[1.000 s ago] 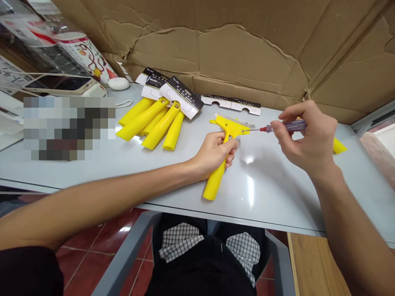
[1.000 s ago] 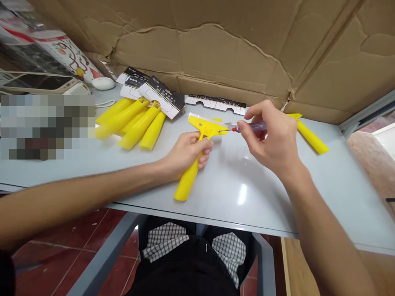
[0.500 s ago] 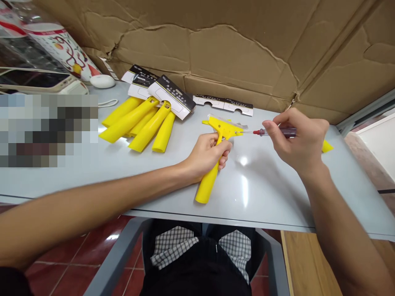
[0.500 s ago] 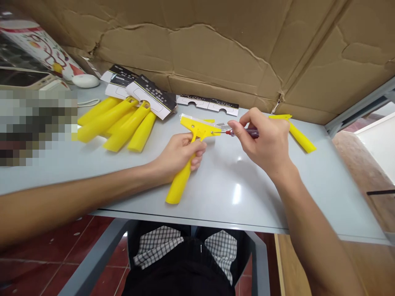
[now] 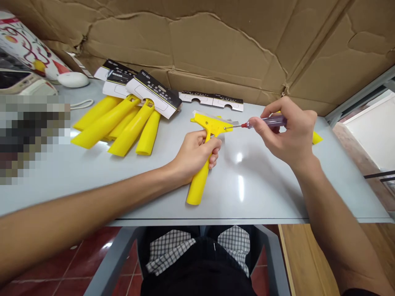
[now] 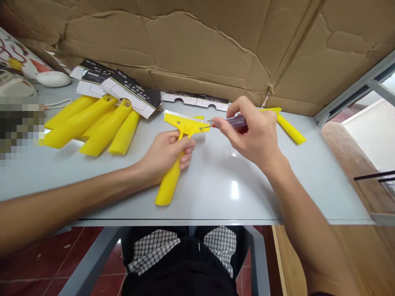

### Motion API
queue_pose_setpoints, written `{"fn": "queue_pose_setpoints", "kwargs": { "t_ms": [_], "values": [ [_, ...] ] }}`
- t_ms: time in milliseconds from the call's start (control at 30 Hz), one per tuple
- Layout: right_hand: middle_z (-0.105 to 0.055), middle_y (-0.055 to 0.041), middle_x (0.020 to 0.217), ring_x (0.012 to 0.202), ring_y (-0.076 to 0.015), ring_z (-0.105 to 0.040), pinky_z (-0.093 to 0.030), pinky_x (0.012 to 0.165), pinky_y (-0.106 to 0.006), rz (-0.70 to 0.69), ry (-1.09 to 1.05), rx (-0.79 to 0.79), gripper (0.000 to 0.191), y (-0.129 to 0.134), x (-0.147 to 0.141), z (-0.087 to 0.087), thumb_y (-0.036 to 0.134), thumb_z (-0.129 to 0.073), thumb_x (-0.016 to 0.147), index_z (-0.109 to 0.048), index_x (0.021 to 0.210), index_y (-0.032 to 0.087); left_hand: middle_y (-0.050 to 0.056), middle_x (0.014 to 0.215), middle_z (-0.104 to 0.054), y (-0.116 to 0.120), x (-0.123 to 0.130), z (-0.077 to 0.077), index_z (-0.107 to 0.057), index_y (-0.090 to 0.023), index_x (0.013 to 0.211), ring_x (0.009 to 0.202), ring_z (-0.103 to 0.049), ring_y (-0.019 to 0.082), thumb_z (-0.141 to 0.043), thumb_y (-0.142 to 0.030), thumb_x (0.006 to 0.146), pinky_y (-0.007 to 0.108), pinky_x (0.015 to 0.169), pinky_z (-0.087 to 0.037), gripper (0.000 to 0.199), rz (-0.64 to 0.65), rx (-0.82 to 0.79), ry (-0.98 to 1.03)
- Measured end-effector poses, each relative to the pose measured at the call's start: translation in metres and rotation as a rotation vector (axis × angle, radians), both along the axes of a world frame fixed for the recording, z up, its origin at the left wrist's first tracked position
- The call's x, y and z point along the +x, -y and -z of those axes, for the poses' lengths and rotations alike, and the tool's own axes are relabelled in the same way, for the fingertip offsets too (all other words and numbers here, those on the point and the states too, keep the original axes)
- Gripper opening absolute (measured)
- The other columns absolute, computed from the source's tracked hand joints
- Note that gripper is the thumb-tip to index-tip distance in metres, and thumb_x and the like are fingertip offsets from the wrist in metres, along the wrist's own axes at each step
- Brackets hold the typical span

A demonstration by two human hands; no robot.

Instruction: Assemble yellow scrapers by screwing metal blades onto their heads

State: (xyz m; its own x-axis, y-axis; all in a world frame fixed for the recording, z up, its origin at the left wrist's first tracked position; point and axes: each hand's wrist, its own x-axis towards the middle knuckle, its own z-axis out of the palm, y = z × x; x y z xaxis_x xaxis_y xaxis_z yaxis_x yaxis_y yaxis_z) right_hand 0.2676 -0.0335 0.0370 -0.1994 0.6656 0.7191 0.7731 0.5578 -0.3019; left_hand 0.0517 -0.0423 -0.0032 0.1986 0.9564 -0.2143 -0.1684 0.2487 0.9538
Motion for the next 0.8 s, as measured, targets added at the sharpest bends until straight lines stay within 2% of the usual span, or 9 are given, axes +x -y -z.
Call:
{"fn": "queue_pose_setpoints", "kwargs": {
  "t_ms": [133, 300, 367, 500, 567, 667, 800],
  "values": [
    [-0.070, -0.0005, 0.068, 0.061, -0.0206, -0.070, -0.053, 0.054, -0.034, 0.018, 0.028, -0.011, 0.021, -0.0001, 0.0010, 0.0008, 0.049, -0.066, 0.098, -0.065, 0.094, 0.028, -0.004, 0.058, -0.050, -0.0001, -0.0017, 0.0024, -0.052, -0.020, 0.066, 0.042, -0.047, 0.007, -0.071, -0.012, 0.079, 0.021, 0.037, -0.039, 0.024, 0.015, -0.003, -0.018],
    [-0.076, -0.0021, 0.091, 0.060, -0.0179, -0.066, -0.055, 0.056, -0.035, -0.040, -0.001, -0.005, 0.009, 0.0033, -0.0020, -0.0007, 0.034, -0.068, 0.093, -0.063, 0.098, 0.028, -0.004, 0.060, -0.052, 0.0003, -0.0032, 0.0034, -0.052, -0.020, 0.070, 0.043, -0.048, 0.007, -0.073, -0.015, 0.079, 0.021, 0.038, -0.040, 0.024, 0.022, 0.003, -0.033],
    [-0.075, -0.0015, 0.086, 0.057, -0.0172, -0.064, -0.054, 0.055, -0.035, -0.056, -0.035, 0.038, 0.006, 0.0018, -0.0035, 0.0010, 0.033, -0.066, 0.095, -0.062, 0.095, 0.028, -0.005, 0.060, -0.053, 0.0007, -0.0030, 0.0027, -0.051, -0.020, 0.070, 0.042, -0.048, 0.007, -0.073, -0.016, 0.080, 0.020, 0.038, -0.040, 0.025, 0.031, -0.003, -0.033],
    [-0.071, 0.0007, 0.068, 0.056, -0.0192, -0.066, -0.054, 0.058, -0.036, -0.016, -0.023, 0.051, 0.014, -0.0022, -0.0027, 0.0054, 0.038, -0.067, 0.096, -0.062, 0.088, 0.028, -0.005, 0.059, -0.052, 0.0012, -0.0024, 0.0010, -0.051, -0.020, 0.070, 0.041, -0.047, 0.006, -0.071, -0.014, 0.081, 0.020, 0.038, -0.039, 0.024, 0.039, 0.001, -0.037],
    [-0.069, 0.0024, 0.066, 0.054, -0.0190, -0.065, -0.054, 0.058, -0.035, -0.018, 0.000, 0.024, 0.010, -0.0020, -0.0011, 0.0061, 0.037, -0.068, 0.092, -0.063, 0.093, 0.028, -0.005, 0.059, -0.051, 0.0010, -0.0024, 0.0006, -0.051, -0.019, 0.070, 0.042, -0.047, 0.006, -0.072, -0.014, 0.081, 0.019, 0.038, -0.038, 0.024, 0.041, 0.001, -0.036],
    [-0.069, 0.0034, 0.070, 0.055, -0.0188, -0.065, -0.053, 0.056, -0.034, -0.037, 0.005, -0.011, 0.016, -0.0003, 0.0002, 0.0060, 0.035, -0.069, 0.090, -0.063, 0.104, 0.029, -0.005, 0.059, -0.051, 0.0004, -0.0028, 0.0009, -0.050, -0.020, 0.070, 0.042, -0.047, 0.005, -0.073, -0.014, 0.081, 0.019, 0.038, -0.038, 0.027, 0.041, -0.002, -0.033],
    [-0.068, 0.0023, 0.067, 0.056, -0.0188, -0.064, -0.049, 0.054, -0.033, -0.009, -0.010, 0.018, 0.014, -0.0016, -0.0006, 0.0064, 0.040, -0.069, 0.093, -0.062, 0.095, 0.029, -0.006, 0.061, -0.053, -0.0001, -0.0034, 0.0019, -0.050, -0.020, 0.073, 0.043, -0.047, 0.005, -0.075, -0.016, 0.080, 0.019, 0.039, -0.039, 0.027, 0.043, -0.007, -0.039]
  ]
}}
